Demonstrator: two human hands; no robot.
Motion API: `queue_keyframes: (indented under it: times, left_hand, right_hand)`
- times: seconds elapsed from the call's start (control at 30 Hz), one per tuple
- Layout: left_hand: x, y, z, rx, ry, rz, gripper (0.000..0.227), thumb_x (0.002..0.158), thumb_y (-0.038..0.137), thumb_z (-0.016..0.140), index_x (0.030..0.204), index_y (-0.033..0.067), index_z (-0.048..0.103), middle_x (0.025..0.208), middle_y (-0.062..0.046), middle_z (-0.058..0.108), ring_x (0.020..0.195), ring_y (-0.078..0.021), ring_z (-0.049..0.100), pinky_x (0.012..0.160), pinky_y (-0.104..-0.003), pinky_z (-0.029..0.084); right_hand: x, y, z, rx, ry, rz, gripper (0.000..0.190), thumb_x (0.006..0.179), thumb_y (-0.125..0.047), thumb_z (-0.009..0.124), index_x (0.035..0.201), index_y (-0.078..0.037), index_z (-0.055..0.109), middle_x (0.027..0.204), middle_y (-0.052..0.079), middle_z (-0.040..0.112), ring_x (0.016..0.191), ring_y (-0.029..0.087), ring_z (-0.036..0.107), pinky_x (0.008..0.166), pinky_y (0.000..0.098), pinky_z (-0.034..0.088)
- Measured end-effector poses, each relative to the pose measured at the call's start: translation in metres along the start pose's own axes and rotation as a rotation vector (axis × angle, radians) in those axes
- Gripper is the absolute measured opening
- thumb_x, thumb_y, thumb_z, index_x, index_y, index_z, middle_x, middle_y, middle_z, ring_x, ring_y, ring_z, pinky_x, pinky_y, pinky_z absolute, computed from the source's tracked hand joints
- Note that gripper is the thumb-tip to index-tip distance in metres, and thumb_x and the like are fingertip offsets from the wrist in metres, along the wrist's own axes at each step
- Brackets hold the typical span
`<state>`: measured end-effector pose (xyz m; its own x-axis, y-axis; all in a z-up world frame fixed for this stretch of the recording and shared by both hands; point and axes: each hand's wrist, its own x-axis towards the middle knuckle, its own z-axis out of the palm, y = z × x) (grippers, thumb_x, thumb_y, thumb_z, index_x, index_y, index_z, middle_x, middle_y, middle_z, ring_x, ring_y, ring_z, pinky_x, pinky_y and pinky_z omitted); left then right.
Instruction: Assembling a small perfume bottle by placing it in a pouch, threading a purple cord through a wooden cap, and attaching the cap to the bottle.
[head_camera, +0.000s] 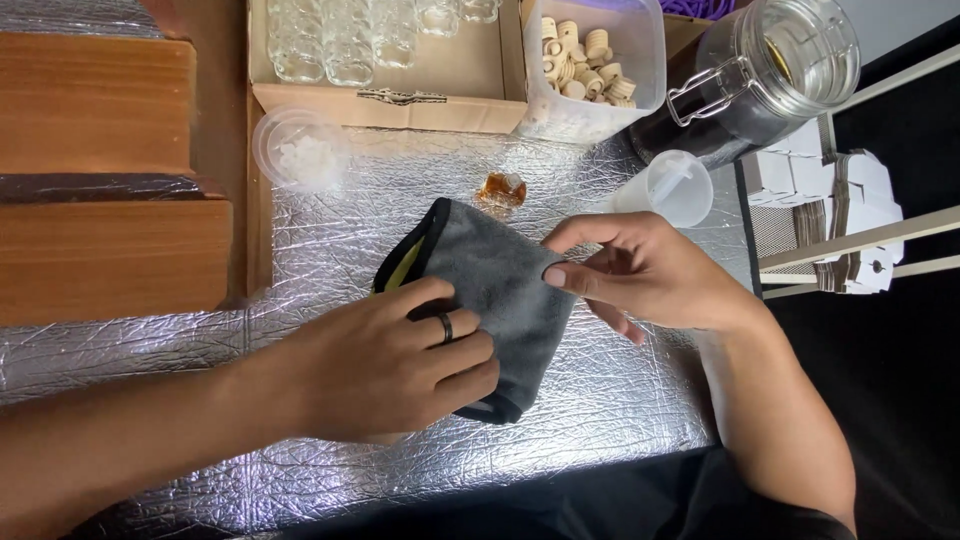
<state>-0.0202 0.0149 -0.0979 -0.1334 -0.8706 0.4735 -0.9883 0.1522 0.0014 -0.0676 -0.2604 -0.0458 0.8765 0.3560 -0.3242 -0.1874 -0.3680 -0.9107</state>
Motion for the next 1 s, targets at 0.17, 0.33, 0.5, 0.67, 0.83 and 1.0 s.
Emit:
queue_keyframes:
  times: [0.17,0.33,0.5,0.67,0.83,1.0]
  left_hand:
    - [0.006,0.0,-0.009,0.116,0.197,0.071,0.016,0.105,0.008,0.065,0.09,0.0096,0.068,0.082,-0.003,0.063,0.077,-0.0167,0.06,0.078,-0.032,0.056]
    - [0.008,0.013,-0.008,0.08,0.315,0.152,0.011,0.109,0.011,0.069,0.098,0.007,0.069,0.091,-0.003,0.065,0.083,-0.0164,0.061,0.074,-0.028,0.052]
    - [0.008,0.01,-0.001,-0.14,0.32,0.015,0.01,0.108,0.009,0.063,0.101,0.0035,0.07,0.092,-0.006,0.066,0.084,-0.0174,0.062,0.073,-0.031,0.052]
    - [0.002,0.013,0.016,-0.109,0.068,-0.234,0.04,0.105,0.029,0.054,0.128,-0.0036,0.059,0.136,-0.021,0.055,0.132,-0.0352,0.052,0.104,-0.046,0.044]
    - [-0.003,0.017,0.024,-0.166,-0.077,-0.367,0.063,0.107,0.038,0.041,0.149,-0.0075,0.043,0.161,-0.026,0.038,0.152,-0.0343,0.033,0.125,-0.047,0.024]
    - [-0.003,0.022,0.022,0.052,-0.135,-0.411,0.073,0.108,0.049,0.028,0.158,-0.0045,0.029,0.166,-0.023,0.029,0.157,-0.0323,0.024,0.13,-0.042,0.016]
  right_hand:
    - [0.005,0.003,0.001,0.132,-0.145,0.043,0.009,0.104,-0.006,0.054,0.099,0.0,0.058,0.047,0.008,0.06,0.028,0.014,0.059,0.025,0.0197,0.042]
    - [0.01,0.009,0.001,0.103,-0.17,0.058,0.013,0.103,-0.01,0.055,0.094,-0.001,0.056,0.052,0.007,0.06,0.036,0.015,0.064,0.031,0.0219,0.052]
    - [0.012,0.008,0.006,-0.087,-0.126,0.096,0.02,0.102,-0.018,0.062,0.087,-0.006,0.068,0.041,0.0,0.05,0.028,0.006,0.047,0.033,0.0171,0.035]
    - [0.008,0.001,0.01,-0.048,0.002,0.204,0.017,0.1,-0.019,0.064,0.093,-0.004,0.07,0.046,0.002,0.054,0.028,0.009,0.048,0.03,0.0199,0.033]
    - [0.003,0.002,0.021,-0.101,0.291,0.211,0.01,0.095,-0.015,0.073,0.099,-0.006,0.069,0.054,-0.001,0.06,0.036,0.008,0.047,0.037,0.0215,0.039]
    - [-0.004,-0.005,0.02,-0.61,0.14,-0.304,0.022,0.086,-0.017,0.079,0.105,-0.006,0.076,0.091,0.003,0.066,0.067,0.013,0.063,0.058,0.0264,0.052]
